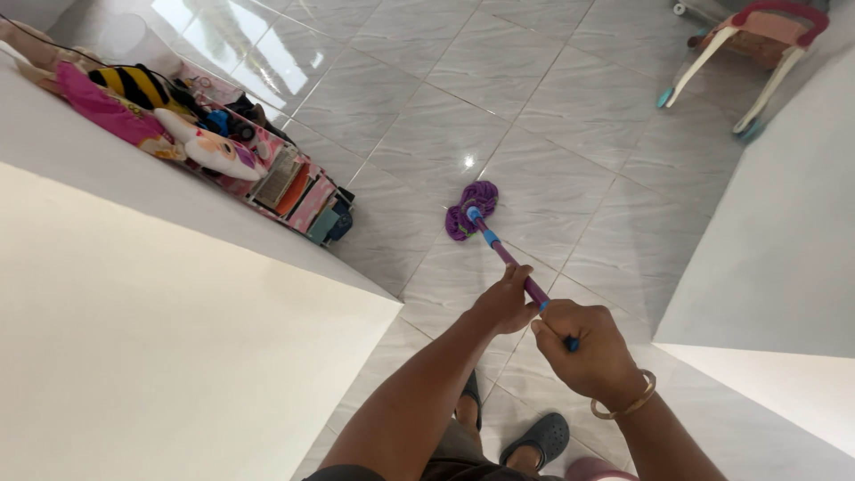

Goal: Mopping a tiled floor using a mop and a bucket containing soapy water.

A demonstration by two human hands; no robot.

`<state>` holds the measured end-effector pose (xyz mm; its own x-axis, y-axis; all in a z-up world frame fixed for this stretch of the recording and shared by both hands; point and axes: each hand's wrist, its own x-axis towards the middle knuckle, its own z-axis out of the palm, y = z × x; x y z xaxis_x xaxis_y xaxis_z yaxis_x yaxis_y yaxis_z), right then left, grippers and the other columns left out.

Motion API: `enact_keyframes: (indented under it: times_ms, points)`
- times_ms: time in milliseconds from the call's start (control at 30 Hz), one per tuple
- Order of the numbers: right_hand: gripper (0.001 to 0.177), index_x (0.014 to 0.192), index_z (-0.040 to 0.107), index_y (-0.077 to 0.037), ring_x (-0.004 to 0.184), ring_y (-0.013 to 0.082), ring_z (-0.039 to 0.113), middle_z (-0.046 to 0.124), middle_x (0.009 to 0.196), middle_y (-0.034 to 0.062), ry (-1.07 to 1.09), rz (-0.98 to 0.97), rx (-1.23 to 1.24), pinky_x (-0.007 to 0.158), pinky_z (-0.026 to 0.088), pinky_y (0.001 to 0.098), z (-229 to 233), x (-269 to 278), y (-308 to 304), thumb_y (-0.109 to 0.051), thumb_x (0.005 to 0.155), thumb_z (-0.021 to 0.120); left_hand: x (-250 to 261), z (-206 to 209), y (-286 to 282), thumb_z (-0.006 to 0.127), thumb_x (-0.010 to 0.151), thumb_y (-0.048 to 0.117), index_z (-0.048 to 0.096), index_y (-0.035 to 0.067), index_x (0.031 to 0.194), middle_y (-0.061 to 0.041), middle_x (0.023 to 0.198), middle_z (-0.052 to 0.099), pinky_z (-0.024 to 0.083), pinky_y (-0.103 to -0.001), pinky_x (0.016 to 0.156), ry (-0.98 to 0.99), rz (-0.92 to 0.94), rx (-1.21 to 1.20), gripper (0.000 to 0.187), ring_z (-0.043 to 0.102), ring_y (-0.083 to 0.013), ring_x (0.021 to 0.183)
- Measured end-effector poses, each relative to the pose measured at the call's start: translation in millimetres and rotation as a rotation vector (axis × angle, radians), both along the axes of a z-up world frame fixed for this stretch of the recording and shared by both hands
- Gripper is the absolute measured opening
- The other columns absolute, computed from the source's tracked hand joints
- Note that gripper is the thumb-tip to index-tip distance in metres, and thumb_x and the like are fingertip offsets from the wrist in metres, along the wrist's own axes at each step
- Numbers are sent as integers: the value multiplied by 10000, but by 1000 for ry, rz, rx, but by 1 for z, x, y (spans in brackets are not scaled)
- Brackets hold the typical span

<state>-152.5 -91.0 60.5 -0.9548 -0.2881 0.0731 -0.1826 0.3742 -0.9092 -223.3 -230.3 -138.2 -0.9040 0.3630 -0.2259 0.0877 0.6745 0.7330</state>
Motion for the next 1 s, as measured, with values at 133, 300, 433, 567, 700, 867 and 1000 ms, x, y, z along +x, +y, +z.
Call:
enact_keyframes:
  times_ms: [133,300,433,567,700,867,1000]
  points:
    - [341,611,457,40,512,176,359,438,557,80,8,-17,25,495,364,359,13,15,14,-32,851,690,6,36,23,691,881,317,374,117,1515,-190,1568,426,529,-472,985,-156,39,-32,737,619,-393,1236]
    - [352,605,542,24,454,152,334,425,467,93,-97,-213,152,435,318,376,43,35,52,-120,884,700,20,83,65,707,854,346,413,118,1459,-182,1469,504,530,-460,964,-199,-173,-113,710,632,-361,1207]
    - [377,595,539,26,442,141,325,419,443,94,-102,-306,231,417,302,378,65,52,90,-152,879,712,34,81,116,624,937,410,494,103,1361,-154,1308,668,531,-466,934,-151,-293,-125,539,661,-341,1176]
    - [388,571,558,24,425,155,336,436,426,108,-156,-422,310,418,311,375,79,78,133,-161,871,720,55,74,170,584,981,387,501,98,1330,-173,1256,683,535,-487,905,-62,-421,-66,460,662,-362,1151]
    - [371,579,537,33,423,151,348,436,445,111,-100,-493,291,418,321,362,78,109,167,-136,854,721,78,82,214,588,975,321,523,105,1292,-157,1244,698,542,-487,876,-75,-490,-16,389,689,-359,1096]
    - [341,588,566,20,416,169,347,451,447,112,-142,-601,306,416,327,362,78,137,196,-120,855,726,96,80,261,639,948,286,475,113,1323,-148,1301,647,544,-480,857,-126,-570,-46,444,683,-344,1090]
    - [306,606,577,17,403,164,382,481,463,97,-119,-639,275,411,347,356,71,150,212,-99,854,714,104,74,289,647,955,275,486,109,1332,-157,1346,623,551,-468,880,-123,-621,-25,442,688,-327,1109]
